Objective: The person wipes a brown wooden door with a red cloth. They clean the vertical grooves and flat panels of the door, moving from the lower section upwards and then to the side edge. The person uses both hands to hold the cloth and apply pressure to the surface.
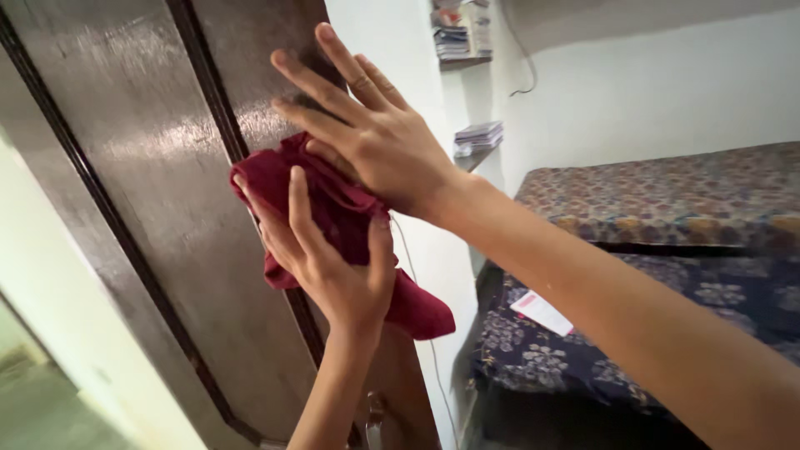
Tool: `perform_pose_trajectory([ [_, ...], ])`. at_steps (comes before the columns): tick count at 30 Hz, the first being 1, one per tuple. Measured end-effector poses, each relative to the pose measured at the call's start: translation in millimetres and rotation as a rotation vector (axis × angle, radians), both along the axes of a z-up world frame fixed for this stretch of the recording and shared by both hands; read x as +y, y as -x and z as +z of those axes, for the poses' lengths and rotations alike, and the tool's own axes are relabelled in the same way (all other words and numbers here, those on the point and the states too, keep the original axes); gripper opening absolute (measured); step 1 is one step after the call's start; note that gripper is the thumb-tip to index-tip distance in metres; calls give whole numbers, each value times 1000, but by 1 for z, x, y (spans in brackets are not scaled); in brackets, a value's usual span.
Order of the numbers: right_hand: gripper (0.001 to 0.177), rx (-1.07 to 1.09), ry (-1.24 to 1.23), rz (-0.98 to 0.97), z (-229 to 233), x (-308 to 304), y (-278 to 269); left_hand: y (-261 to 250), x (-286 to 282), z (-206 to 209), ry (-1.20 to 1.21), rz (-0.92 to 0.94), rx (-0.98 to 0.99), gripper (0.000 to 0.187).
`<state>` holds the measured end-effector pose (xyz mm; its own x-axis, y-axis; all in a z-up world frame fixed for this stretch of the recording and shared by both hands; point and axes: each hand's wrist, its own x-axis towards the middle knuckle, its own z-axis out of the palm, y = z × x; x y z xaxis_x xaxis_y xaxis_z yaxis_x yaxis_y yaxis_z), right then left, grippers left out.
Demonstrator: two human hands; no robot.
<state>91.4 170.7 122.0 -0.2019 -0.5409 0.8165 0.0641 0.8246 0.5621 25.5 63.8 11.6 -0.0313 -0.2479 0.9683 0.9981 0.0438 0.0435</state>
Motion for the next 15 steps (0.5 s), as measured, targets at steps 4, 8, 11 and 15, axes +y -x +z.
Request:
perform_pose_trajectory([
  [4, 38, 11, 43, 62, -3, 8, 8, 2, 6, 15, -23, -34, -1, 66],
  [8, 40, 23, 67, 189, -4, 18, 14, 3, 11, 31, -68, -96, -2, 45],
  [11, 42, -30, 170, 400, -12, 29, 11, -9, 21, 35, -84, 83, 31, 35],
  [15, 47, -106, 206, 621, -28, 60, 4, -35, 37, 28, -32, 494, 72, 44],
])
